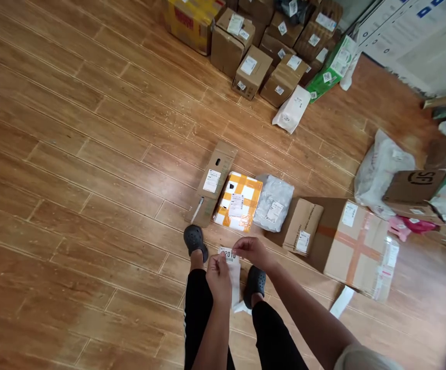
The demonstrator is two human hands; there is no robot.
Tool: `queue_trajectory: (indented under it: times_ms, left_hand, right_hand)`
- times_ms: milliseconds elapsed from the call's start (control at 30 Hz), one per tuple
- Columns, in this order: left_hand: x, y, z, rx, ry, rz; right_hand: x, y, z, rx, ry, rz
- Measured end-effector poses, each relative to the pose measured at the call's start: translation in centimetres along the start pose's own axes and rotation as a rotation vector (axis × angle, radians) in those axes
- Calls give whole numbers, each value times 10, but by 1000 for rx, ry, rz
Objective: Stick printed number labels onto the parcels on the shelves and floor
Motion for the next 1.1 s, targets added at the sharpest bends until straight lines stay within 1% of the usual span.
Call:
queue_trajectory:
  times_ms: [67,133,167,200,233,267,333,367,400,433,467,567,633,700,767,867,1100]
  left_hand:
    - [-14,33,5,-4,22,39]
    - [-28,57,7,-44,3,57]
    - [-35,65,7,-63,-15,62]
    - [-40,72,8,-74,-34,66]
    - [-45,77,10,-77,-57,71]
    - [-48,81,12,-74,-79,77]
    - [-50,88,16,-55,-104,84]
    - [-49,92,18,-45,-105,88]
    - [-48,96,20,-35,-99,97]
    - [-46,101,21,-28,-91,109]
    - [-44,105,23,-24,-83,122]
    - [-36,115,26,-25,-68,155]
    - [-32,120,28,-26,-68,177]
    - [-30,123,28,-31,-65,202]
    - [-28,126,25,-44,-59,218]
    - [-25,129,21,-65,-57,233]
    - [-14,135,22,-110,-53,251]
  right_hand:
    - [6,32,-18,-41,-72,94]
    - [8,57,-39,-64,-126,198]
    - [10,68,-50,-63,-134,223]
    - [14,78,-61,-62,-127,215]
    - [21,86,-71,-62,-114,170]
    - [32,94,-79,-58,-97,88]
    - [59,103,-88,-30,-70,-138]
    - [71,105,-87,-8,-67,-233]
    - [80,107,-83,20,-67,-289]
    - [84,110,-78,45,-62,-302]
    - [84,114,-72,62,-47,-279]
    - [74,128,-54,110,34,-161]
    - [70,135,-44,168,30,-167]
    - [68,140,-39,215,-15,-192]
    - [65,146,-41,213,-51,-210]
    - [60,153,-52,153,-90,-214]
    - [46,162,-67,63,-169,-188]
Point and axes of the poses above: each hand's wrist, its own y-axis towards the middle knuckle, its own x-axis out of the palm, z = x × y, the point moved 10 cm from there along y, towards the middle knuckle, and after that the axes turned 3 degrees about -z, right-handed, at the moved point
